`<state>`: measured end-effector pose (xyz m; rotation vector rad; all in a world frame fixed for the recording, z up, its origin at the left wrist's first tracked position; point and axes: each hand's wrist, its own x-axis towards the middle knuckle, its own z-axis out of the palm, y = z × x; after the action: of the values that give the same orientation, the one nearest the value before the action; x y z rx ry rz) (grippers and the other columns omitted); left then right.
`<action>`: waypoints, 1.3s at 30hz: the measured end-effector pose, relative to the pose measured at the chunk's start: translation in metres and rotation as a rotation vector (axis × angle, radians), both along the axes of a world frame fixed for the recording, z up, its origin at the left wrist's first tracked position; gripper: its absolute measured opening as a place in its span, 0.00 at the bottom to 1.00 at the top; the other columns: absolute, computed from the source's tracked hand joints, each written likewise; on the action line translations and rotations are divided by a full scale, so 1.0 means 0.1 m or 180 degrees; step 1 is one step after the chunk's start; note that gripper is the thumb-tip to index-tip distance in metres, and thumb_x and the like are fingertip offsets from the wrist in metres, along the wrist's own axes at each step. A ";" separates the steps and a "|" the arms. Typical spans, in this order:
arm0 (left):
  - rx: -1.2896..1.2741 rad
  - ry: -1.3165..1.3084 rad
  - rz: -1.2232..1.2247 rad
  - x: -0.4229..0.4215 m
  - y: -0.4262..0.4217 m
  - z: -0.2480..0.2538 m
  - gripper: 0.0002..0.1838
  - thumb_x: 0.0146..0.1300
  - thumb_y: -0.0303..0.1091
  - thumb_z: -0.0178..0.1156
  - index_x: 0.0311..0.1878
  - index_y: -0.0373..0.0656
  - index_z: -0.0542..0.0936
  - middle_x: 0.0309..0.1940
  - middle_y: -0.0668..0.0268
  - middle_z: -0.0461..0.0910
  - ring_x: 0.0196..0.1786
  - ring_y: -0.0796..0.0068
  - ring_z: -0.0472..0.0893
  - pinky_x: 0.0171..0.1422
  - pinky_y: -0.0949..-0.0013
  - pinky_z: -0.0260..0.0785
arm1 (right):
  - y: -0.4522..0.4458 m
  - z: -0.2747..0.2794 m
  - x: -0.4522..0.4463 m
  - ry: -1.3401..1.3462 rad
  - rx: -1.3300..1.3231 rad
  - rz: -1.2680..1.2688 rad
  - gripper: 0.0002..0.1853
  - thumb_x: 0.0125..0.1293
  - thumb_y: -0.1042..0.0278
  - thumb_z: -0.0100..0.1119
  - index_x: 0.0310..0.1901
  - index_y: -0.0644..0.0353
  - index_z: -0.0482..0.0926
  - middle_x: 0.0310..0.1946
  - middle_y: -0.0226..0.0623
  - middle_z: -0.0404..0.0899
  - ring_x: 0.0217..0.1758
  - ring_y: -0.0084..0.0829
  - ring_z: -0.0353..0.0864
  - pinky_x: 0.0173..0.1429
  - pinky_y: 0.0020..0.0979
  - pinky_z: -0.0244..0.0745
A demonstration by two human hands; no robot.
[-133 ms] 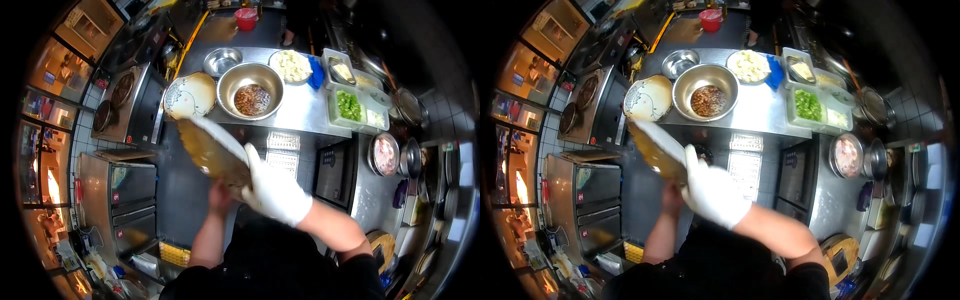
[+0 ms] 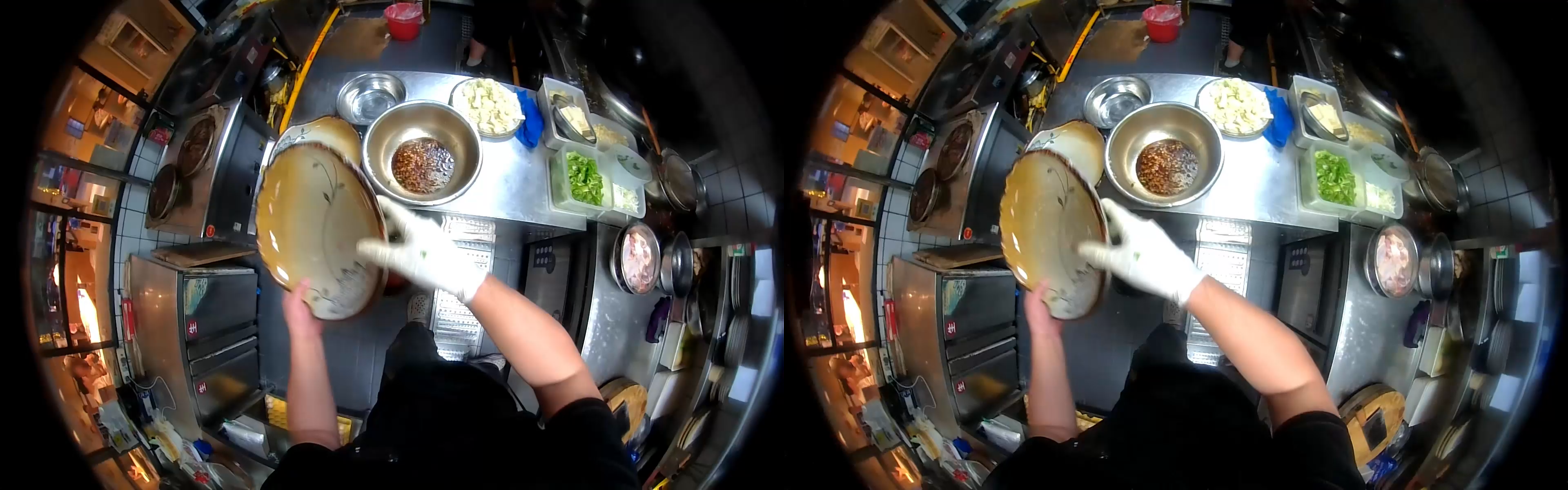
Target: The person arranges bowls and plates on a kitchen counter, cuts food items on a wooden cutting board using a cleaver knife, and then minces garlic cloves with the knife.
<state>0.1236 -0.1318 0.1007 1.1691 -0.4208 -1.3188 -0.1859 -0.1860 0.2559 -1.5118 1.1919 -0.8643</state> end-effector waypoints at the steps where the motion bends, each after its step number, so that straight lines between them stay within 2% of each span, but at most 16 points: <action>1: 0.0350 -0.0016 0.0128 -0.01 0.00 0.04 0.28 0.67 0.26 0.59 0.70 0.30 0.73 0.62 0.54 0.81 0.65 0.59 0.81 0.71 0.57 0.73 | -0.09 -0.27 -0.05 -0.0220 0.0345 -0.0510 0.31 0.72 0.52 0.64 0.65 0.71 0.72 0.41 0.51 0.87 0.37 0.44 0.87 0.46 0.40 0.82; 2: 0.0079 -0.0196 0.0170 0.09 -0.28 0.00 0.27 0.67 0.25 0.60 0.69 0.30 0.73 0.63 0.54 0.81 0.64 0.59 0.82 0.70 0.57 0.74 | -0.18 -0.52 -0.09 -0.0497 0.0646 -0.1055 0.30 0.74 0.49 0.64 0.63 0.68 0.74 0.39 0.45 0.86 0.35 0.35 0.86 0.43 0.35 0.81; 3: 0.0003 -0.0218 0.0344 0.13 -0.50 -0.07 0.23 0.68 0.25 0.60 0.66 0.31 0.75 0.57 0.56 0.84 0.55 0.63 0.86 0.56 0.63 0.80 | -0.25 -0.73 -0.20 -0.0704 0.0961 -0.1782 0.29 0.75 0.49 0.64 0.64 0.66 0.73 0.36 0.38 0.84 0.32 0.23 0.82 0.38 0.29 0.79; 5: 0.0253 -0.0631 0.0207 0.44 -0.89 -0.30 0.19 0.68 0.24 0.60 0.61 0.32 0.77 0.49 0.58 0.86 0.43 0.66 0.88 0.37 0.67 0.80 | -0.30 -1.37 -0.39 -0.1097 0.0464 -0.3305 0.27 0.76 0.43 0.63 0.57 0.63 0.75 0.37 0.37 0.81 0.32 0.23 0.80 0.38 0.30 0.78; 7: 0.0349 -0.0680 0.0246 0.61 -1.27 -0.50 0.17 0.68 0.24 0.59 0.59 0.32 0.78 0.45 0.58 0.86 0.38 0.67 0.87 0.29 0.69 0.74 | -0.45 -2.60 -0.84 -0.0410 0.0635 -0.4327 0.26 0.76 0.44 0.63 0.54 0.63 0.75 0.37 0.34 0.79 0.32 0.24 0.77 0.39 0.29 0.79; 9: 0.0353 -0.0657 0.0271 0.61 -1.58 -0.59 0.16 0.69 0.24 0.58 0.58 0.32 0.78 0.44 0.56 0.86 0.36 0.66 0.87 0.25 0.68 0.74 | -0.59 -2.16 -0.81 -0.1017 0.1284 -0.3932 0.19 0.76 0.51 0.64 0.46 0.63 0.79 0.38 0.34 0.82 0.36 0.26 0.82 0.41 0.29 0.80; 14: 0.0255 -0.0464 0.0328 0.46 -2.10 -0.84 0.15 0.69 0.23 0.55 0.57 0.30 0.78 0.46 0.51 0.86 0.42 0.57 0.90 0.32 0.59 0.87 | -0.79 -2.28 -0.91 -0.1988 0.1588 -0.2744 0.13 0.80 0.63 0.59 0.55 0.64 0.80 0.49 0.38 0.84 0.48 0.33 0.86 0.55 0.38 0.86; 17: 0.0473 -0.0594 0.0346 0.34 -2.26 -0.92 0.15 0.70 0.24 0.54 0.57 0.29 0.78 0.48 0.50 0.85 0.44 0.54 0.90 0.39 0.53 0.91 | -0.67 -2.37 -0.96 -0.2365 0.1558 -0.2566 0.17 0.79 0.62 0.60 0.60 0.64 0.79 0.55 0.38 0.83 0.55 0.33 0.84 0.60 0.39 0.84; 22: 0.0692 -0.0824 0.0349 0.22 -2.30 -1.00 0.17 0.72 0.30 0.56 0.60 0.32 0.78 0.51 0.52 0.85 0.44 0.56 0.90 0.35 0.56 0.89 | -0.17 -2.28 -1.17 -0.2438 0.1482 -0.2475 0.20 0.78 0.62 0.62 0.65 0.64 0.78 0.57 0.38 0.83 0.60 0.33 0.83 0.65 0.39 0.81; 25: 0.0865 -0.1098 0.0426 0.18 -2.27 -1.05 0.15 0.72 0.31 0.56 0.54 0.28 0.79 0.45 0.50 0.86 0.38 0.55 0.90 0.30 0.56 0.89 | 0.23 -2.07 -1.32 -0.2266 0.1471 -0.2459 0.20 0.78 0.57 0.62 0.65 0.58 0.78 0.57 0.32 0.84 0.60 0.30 0.83 0.68 0.43 0.77; 26: 0.1093 -0.1184 0.0355 0.19 -2.26 -1.07 0.18 0.77 0.40 0.57 0.51 0.30 0.80 0.38 0.54 0.86 0.31 0.61 0.88 0.22 0.63 0.82 | 0.34 -2.02 -1.36 -0.2261 0.1451 -0.2487 0.21 0.78 0.57 0.62 0.65 0.58 0.78 0.57 0.32 0.84 0.60 0.30 0.83 0.69 0.43 0.76; 31: 0.1492 -0.1472 -0.0361 0.35 -2.28 -1.18 0.32 0.78 0.63 0.53 0.45 0.37 0.80 0.25 0.63 0.81 0.20 0.73 0.78 0.17 0.71 0.67 | 0.81 -1.63 -1.49 -0.2390 0.1427 -0.2598 0.20 0.78 0.59 0.62 0.64 0.62 0.79 0.56 0.35 0.84 0.58 0.31 0.83 0.65 0.40 0.80; 32: 0.1537 -0.1467 -0.0562 0.42 -2.28 -1.24 0.37 0.76 0.70 0.51 0.53 0.37 0.80 0.32 0.57 0.82 0.29 0.64 0.83 0.29 0.62 0.79 | 0.88 -1.54 -1.50 -0.2390 0.1418 -0.2610 0.20 0.79 0.58 0.62 0.63 0.62 0.79 0.55 0.35 0.84 0.58 0.31 0.84 0.65 0.40 0.80; 35: 0.1476 -0.0774 -0.0723 0.46 -2.22 -1.15 0.45 0.73 0.76 0.49 0.66 0.37 0.74 0.45 0.47 0.82 0.42 0.50 0.84 0.46 0.48 0.83 | 1.06 -1.38 -1.56 -0.2487 0.1393 -0.2530 0.20 0.78 0.58 0.62 0.63 0.62 0.79 0.55 0.35 0.84 0.58 0.31 0.84 0.65 0.40 0.80; 36: 0.1460 -0.0639 -0.0760 0.46 -2.17 -1.05 0.50 0.71 0.78 0.49 0.75 0.39 0.66 0.55 0.40 0.76 0.50 0.40 0.81 0.56 0.38 0.80 | 1.10 -1.35 -1.56 -0.2484 0.1379 -0.2526 0.20 0.78 0.57 0.63 0.62 0.62 0.79 0.53 0.34 0.84 0.55 0.30 0.84 0.61 0.37 0.81; 39: 0.1418 -0.1256 0.0029 0.25 -1.89 -0.87 0.46 0.74 0.72 0.51 0.73 0.34 0.67 0.55 0.43 0.76 0.49 0.48 0.83 0.48 0.50 0.85 | 1.21 -1.27 -1.60 -0.2312 0.1283 -0.2405 0.18 0.78 0.57 0.63 0.60 0.61 0.80 0.51 0.33 0.84 0.51 0.27 0.84 0.56 0.34 0.81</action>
<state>0.1487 -0.3205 0.0138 1.8162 -0.4130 -1.2048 -0.3464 -0.0654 0.1290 -0.3147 1.2574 -1.4013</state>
